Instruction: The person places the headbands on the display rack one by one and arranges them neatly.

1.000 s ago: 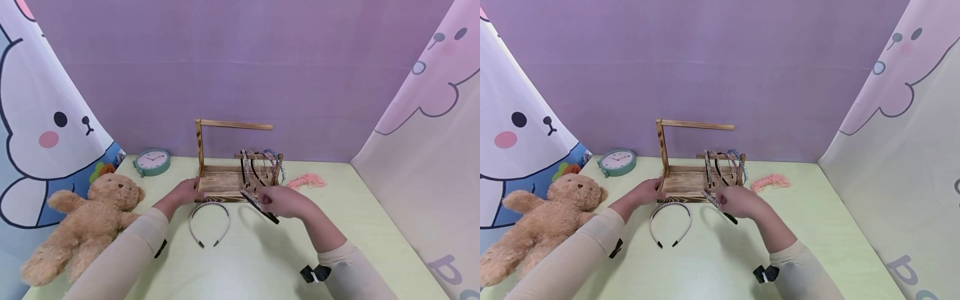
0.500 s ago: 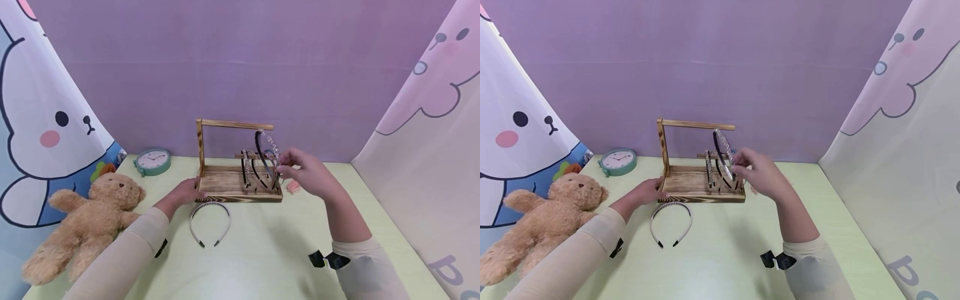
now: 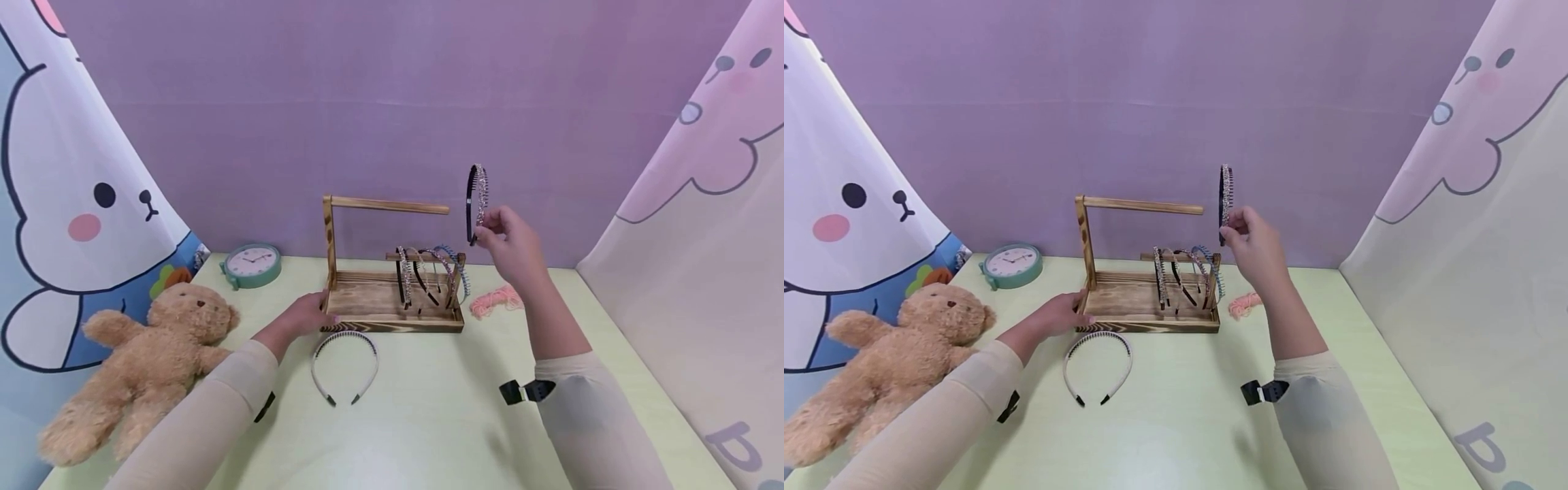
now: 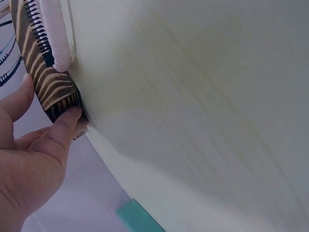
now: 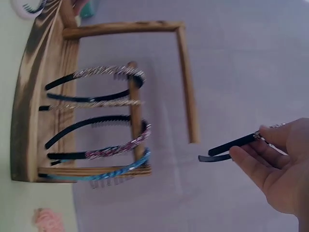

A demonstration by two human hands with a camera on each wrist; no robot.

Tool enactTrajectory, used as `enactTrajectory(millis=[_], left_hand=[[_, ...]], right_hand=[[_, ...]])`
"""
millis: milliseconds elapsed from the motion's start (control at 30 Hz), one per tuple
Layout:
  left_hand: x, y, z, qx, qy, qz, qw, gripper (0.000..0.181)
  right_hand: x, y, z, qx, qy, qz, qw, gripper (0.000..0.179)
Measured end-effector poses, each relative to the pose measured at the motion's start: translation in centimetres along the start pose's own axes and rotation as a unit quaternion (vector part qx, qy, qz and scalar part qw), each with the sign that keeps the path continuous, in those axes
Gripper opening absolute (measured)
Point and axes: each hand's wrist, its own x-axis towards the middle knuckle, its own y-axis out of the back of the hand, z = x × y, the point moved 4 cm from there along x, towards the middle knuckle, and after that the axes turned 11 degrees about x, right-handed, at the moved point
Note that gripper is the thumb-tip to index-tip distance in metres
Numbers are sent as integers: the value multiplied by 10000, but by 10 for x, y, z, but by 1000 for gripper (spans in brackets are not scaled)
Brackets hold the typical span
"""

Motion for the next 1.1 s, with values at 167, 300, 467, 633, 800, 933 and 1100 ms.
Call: enactTrajectory(millis=[167, 300, 467, 633, 800, 933, 1100], left_hand=[[0, -1, 0, -16, 7, -12, 10000, 81], [0, -1, 0, 20, 29, -22, 10000, 82], [0, 0, 0, 46, 56, -63, 10000, 82], [0, 0, 1, 92, 42, -67, 9999, 83], [0, 0, 0, 17, 29, -41, 10000, 83], [0, 0, -1, 23, 11, -25, 10000, 83], [1, -1, -1, 31, 4, -18, 10000, 83]], right_hand=[[20, -9, 21, 202, -122, 63, 9997, 20], [30, -19, 32, 564, -131, -19, 9983, 19], [38, -33, 34, 780, -128, -83, 9968, 18], [44, -53, 30, 1004, -162, -226, 9946, 18], [48, -76, 25, 1161, -164, -373, 9924, 18], [48, -95, 20, 997, -66, -537, 9935, 20], [45, -120, 10, 792, 24, -752, 9940, 18]])
